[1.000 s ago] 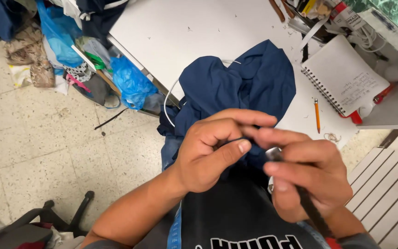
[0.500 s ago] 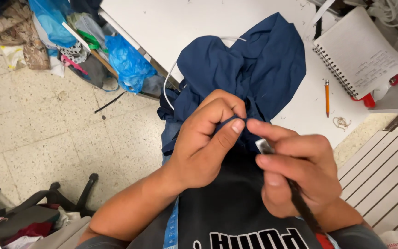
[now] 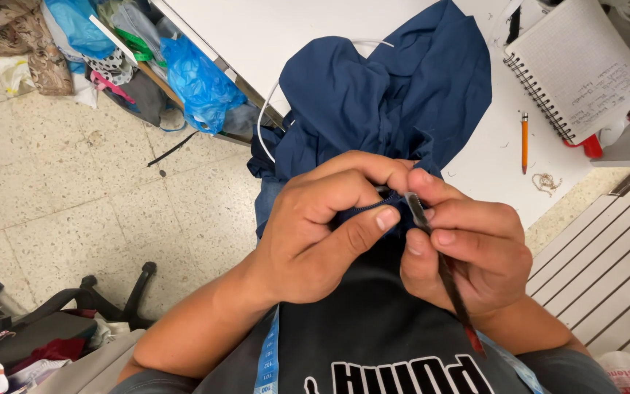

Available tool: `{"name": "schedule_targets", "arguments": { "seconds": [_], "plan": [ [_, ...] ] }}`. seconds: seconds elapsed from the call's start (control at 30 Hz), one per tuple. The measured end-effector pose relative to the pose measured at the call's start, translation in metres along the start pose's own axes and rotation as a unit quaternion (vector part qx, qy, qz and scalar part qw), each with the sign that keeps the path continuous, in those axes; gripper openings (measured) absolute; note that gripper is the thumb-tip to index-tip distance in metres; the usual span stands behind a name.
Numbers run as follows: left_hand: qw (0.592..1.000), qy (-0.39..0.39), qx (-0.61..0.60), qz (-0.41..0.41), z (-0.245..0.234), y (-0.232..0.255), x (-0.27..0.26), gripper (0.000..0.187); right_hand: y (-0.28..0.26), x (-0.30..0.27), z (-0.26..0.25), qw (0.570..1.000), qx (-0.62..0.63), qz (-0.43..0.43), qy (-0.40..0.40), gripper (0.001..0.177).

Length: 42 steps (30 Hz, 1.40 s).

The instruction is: Distressing the edge of a blue garment using a small hand-held saw blade

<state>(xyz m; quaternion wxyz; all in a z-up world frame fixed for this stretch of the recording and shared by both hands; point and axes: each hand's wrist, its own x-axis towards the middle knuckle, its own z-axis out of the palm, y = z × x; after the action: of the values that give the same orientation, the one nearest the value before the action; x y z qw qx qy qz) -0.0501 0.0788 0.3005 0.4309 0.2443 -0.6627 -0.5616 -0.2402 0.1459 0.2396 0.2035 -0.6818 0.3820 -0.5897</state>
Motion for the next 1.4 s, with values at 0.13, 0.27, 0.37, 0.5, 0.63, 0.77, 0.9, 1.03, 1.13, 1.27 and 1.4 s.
{"name": "schedule_targets", "arguments": {
  "seconds": [0.13, 0.27, 0.37, 0.5, 0.63, 0.77, 0.9, 1.03, 1.13, 1.27, 1.4],
  "plan": [
    [1.0, -0.005, 0.004, 0.0, -0.001, 0.003, -0.002, 0.019, 0.004, -0.007, -0.001, 1.0, 0.01, 0.002, -0.019, 0.028],
    [1.0, -0.004, 0.01, -0.004, -0.002, 0.004, -0.002, 0.02, 0.007, -0.01, 0.005, 1.0, -0.003, -0.015, 0.0, 0.029],
    [1.0, -0.002, 0.016, -0.006, -0.002, 0.004, -0.003, 0.018, 0.014, -0.011, 0.008, 0.998, -0.028, -0.046, 0.011, 0.027],
    [0.999, -0.021, -0.028, -0.02, -0.003, 0.002, -0.004, 0.023, 0.021, -0.015, 0.011, 0.998, 0.045, -0.054, 0.007, 0.025],
    [0.994, -0.053, -0.083, -0.036, -0.009, 0.0, -0.007, 0.022, 0.021, -0.004, 0.027, 0.988, 0.089, -0.098, 0.081, 0.01],
    [0.99, -0.078, -0.118, -0.024, -0.012, -0.003, -0.007, 0.021, 0.016, 0.009, 0.034, 0.961, 0.107, -0.129, 0.219, 0.016],
    [0.991, -0.096, -0.093, -0.003, -0.014, 0.001, -0.005, 0.022, 0.013, -0.008, 0.001, 0.992, 0.074, -0.05, 0.094, 0.014],
    [0.993, -0.106, -0.043, 0.027, -0.013, 0.009, -0.003, 0.022, 0.01, -0.014, -0.015, 0.998, 0.029, -0.041, 0.034, 0.02],
    [0.992, -0.114, -0.008, 0.052, -0.011, 0.012, -0.003, 0.025, 0.01, -0.017, -0.015, 0.998, 0.042, -0.043, 0.017, 0.023],
    [0.991, -0.117, 0.019, 0.065, -0.011, 0.012, -0.004, 0.029, 0.011, -0.021, -0.01, 0.998, 0.035, -0.042, 0.024, 0.024],
    [0.991, -0.123, -0.008, 0.049, -0.014, 0.009, -0.008, 0.028, 0.019, -0.012, -0.006, 0.991, 0.098, -0.093, 0.012, 0.023]
  ]
}}
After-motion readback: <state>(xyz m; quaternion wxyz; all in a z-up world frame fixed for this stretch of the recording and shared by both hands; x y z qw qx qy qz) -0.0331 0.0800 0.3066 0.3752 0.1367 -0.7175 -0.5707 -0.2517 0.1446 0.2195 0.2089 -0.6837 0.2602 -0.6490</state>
